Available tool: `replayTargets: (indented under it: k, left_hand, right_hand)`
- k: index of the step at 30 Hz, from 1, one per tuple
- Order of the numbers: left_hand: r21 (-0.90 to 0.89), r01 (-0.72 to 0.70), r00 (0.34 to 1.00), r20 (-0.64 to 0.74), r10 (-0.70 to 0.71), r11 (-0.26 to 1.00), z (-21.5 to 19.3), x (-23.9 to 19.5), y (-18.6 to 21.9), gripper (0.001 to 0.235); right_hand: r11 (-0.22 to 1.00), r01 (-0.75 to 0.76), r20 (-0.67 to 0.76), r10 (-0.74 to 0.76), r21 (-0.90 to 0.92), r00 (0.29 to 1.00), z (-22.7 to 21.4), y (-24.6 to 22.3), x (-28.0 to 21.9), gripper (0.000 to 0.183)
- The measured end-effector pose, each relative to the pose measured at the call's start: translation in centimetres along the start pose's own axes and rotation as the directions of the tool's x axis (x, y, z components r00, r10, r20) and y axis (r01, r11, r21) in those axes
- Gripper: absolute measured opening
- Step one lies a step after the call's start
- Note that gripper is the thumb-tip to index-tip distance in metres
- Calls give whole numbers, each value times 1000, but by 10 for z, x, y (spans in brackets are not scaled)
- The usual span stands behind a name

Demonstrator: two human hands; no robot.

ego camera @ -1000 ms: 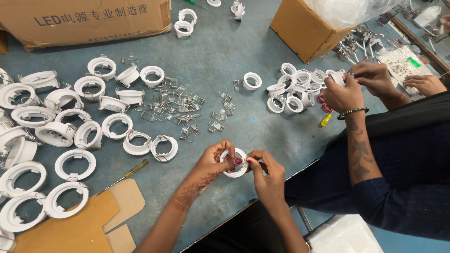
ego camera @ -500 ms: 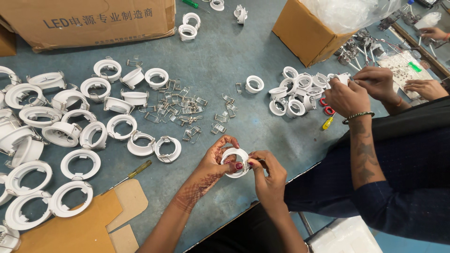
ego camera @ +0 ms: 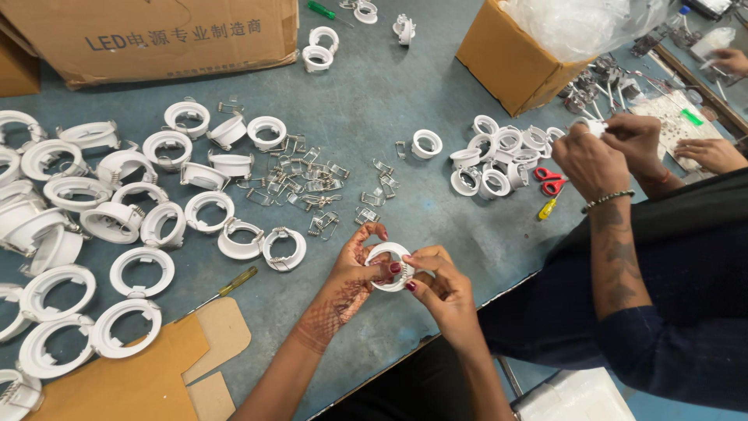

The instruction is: The person assembles white circular LED light fixture housings by inserting small metal spring clips into slots on the plastic rings. The person handles the components by hand, repeatedly picking up housings and clips, inserting the clips, and placing the assembled units on the table.

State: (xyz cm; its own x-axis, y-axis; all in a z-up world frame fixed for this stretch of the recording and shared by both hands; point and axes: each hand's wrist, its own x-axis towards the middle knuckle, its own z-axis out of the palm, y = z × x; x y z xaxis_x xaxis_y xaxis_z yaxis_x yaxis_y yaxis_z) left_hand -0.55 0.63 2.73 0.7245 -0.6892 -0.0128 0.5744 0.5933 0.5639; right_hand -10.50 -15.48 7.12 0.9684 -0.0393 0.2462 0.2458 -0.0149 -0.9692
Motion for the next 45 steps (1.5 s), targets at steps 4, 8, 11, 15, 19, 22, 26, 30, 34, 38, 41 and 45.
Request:
replayTargets:
  k: [4,8,11,15,19,22,26,30,34,38,41,45]
  left_hand:
    - [-29,-15,1000,-8,15,999,-2,5,-6,56]
    - [-238,-151,979,-172,111,959,-8,5,0,46]
    - [-306,-311,906,-382,184,900,-23,1,20,36]
    - [-252,-466,858,-361,365,848,-38,3,28,28]
    - [-71,-422,820,-456,347,904,-44,13,24,27]
    - [63,-334,818,-477,322,941,-45,14,22,26]
    - [223,-143,857,-459,233,964,-41,10,18,25]
    - [285,126,901,-433,10,950,-30,15,12,26]
    - [325,177,953,-291,-80,929,-14,11,4,28]
    - [419,66,986,-164,4,906,-4,3,7,25]
    - [416,48,985,-170,26,908,0,-1,7,22]
    - [457,-7,986,-143,81,889,3,1,4,20]
  right_hand:
    - [1000,7,-45,-7,-1,999,-2,12,5,25]
    - [999,-28,-77,32,46,997,-5,20,32,36]
    - [967,-30,-162,-12,-254,987,-6,29,61,33]
    - [755,42,-86,-130,-655,988,-2,50,88,28]
    - [535,226,105,-247,-814,963,5,72,104,32]
    - [522,169,75,-196,-836,978,6,80,111,27]
    - [721,-38,-80,-24,-692,997,0,73,108,21]
    - [976,-145,-68,135,-161,988,-11,51,85,15]
    - [997,27,1,-27,-77,1000,-15,30,55,13]
    - [998,63,-40,-63,-12,997,-12,19,36,14]
    - [971,19,-149,18,239,989,-7,19,27,18]
    - [974,-30,-174,70,224,982,-2,25,19,24]
